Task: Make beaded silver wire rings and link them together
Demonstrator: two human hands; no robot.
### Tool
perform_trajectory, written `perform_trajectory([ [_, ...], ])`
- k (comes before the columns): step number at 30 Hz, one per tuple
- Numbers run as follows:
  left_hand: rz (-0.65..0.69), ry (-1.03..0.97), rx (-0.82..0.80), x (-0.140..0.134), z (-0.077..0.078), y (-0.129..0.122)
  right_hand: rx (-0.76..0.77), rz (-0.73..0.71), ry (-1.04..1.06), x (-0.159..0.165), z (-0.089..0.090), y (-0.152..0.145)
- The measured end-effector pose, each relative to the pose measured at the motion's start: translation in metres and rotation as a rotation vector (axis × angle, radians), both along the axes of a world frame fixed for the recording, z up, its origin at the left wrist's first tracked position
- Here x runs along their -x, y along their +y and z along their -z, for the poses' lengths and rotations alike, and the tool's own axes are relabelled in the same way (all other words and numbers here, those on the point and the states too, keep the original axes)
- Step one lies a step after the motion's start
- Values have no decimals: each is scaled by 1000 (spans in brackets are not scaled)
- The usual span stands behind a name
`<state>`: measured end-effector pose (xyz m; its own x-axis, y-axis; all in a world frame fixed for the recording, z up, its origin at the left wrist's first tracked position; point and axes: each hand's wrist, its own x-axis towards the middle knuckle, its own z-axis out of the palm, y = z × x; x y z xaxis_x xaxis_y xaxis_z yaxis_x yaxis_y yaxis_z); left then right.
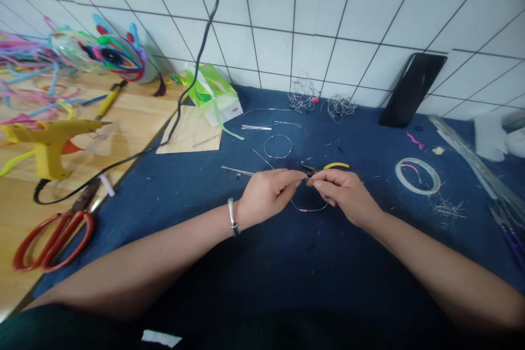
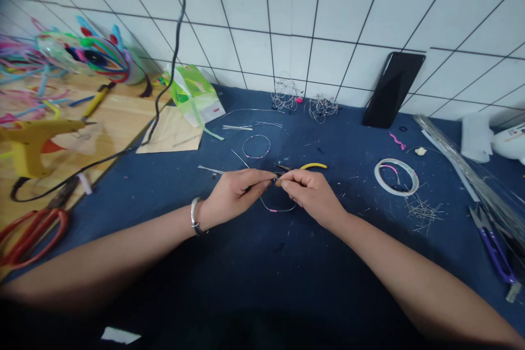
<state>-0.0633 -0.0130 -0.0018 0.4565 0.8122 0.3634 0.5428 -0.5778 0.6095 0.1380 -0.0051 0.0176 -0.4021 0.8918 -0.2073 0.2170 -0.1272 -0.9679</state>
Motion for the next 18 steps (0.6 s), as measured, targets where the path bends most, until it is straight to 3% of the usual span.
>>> perform_trajectory([
  [18, -4, 204, -424, 4, -2, 2, 287, -63, 252, -3, 2, 3],
])
